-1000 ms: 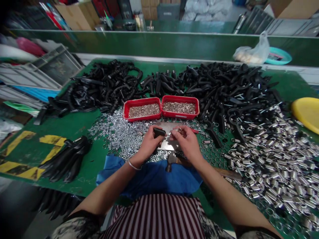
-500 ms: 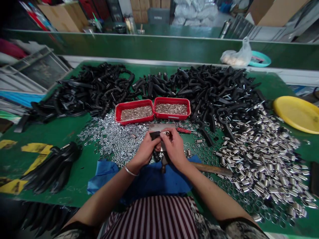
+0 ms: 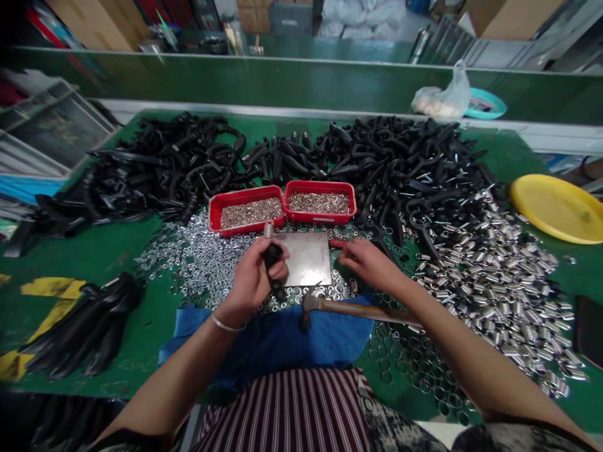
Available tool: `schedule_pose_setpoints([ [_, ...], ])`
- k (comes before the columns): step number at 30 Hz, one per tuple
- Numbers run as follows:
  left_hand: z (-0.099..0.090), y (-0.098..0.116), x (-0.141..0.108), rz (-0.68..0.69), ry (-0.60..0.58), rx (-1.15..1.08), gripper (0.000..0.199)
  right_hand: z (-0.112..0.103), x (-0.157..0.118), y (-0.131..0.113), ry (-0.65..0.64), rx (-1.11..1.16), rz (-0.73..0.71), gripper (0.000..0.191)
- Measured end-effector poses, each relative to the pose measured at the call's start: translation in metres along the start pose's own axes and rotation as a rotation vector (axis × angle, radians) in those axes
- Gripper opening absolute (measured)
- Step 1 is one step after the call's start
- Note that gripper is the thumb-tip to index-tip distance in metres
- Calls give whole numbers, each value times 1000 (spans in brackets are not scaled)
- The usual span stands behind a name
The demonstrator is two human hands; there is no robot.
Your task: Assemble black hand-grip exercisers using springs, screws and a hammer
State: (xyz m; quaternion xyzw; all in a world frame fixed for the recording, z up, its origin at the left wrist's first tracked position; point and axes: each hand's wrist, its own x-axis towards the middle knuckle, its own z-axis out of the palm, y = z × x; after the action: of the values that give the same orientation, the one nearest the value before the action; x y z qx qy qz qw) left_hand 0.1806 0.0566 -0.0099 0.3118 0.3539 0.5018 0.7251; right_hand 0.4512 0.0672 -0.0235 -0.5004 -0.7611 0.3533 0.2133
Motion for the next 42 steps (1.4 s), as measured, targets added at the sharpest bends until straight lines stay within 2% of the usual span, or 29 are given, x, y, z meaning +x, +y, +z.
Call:
schedule_pose_setpoints([
  [2,-1,8,11,45,51,-44,23,1,-17,14,-39,-284,-1,12],
  [5,8,13,27,21,13,-17,23,10,-34,16,-77,-522,97,11],
  [8,21,7,39,19,15,-1,26,12,-33,10,-79,-587,148,9],
  [11,28,-1,47,100,98,65,31,4,-23,2,-39,-562,125,7],
  [13,27,-5,46,179,153,213,29,2,-14,-7,94,-300,112,5],
  [14,26,-7,44,213,152,324,27,5,-8,-12,172,-70,112,5],
  [16,23,-9,40,271,113,573,28,18,6,-22,268,469,124,19],
  [17,21,-10,37,303,88,685,29,27,14,-27,255,700,130,28],
  [19,16,-12,34,364,63,852,30,48,28,-34,163,1024,148,41],
  [22,7,-14,31,421,83,979,32,71,42,-37,52,1308,196,49],
  [24,3,-16,30,421,89,1015,32,76,43,-38,28,1426,219,50],
  [26,2,-17,28,408,96,1033,32,77,39,-41,23,1415,219,50],
  [30,7,-15,21,395,76,1038,27,73,24,-49,170,1075,163,40],
  [32,8,-12,17,427,22,1030,23,73,18,-50,206,998,147,34],
  [34,8,-8,12,456,-86,1025,20,73,15,-51,74,1119,161,34],
  [36,7,-6,9,453,-192,1023,18,72,14,-52,-147,1310,206,41],
  [38,7,-6,11,417,-204,1005,19,68,13,-54,-297,1339,256,51],
  [40,9,-8,18,350,-115,909,22,59,8,-53,-288,1085,273,54],
  [42,10,-13,32,256,-11,695,27,44,-1,-43,-149,612,234,42],
])
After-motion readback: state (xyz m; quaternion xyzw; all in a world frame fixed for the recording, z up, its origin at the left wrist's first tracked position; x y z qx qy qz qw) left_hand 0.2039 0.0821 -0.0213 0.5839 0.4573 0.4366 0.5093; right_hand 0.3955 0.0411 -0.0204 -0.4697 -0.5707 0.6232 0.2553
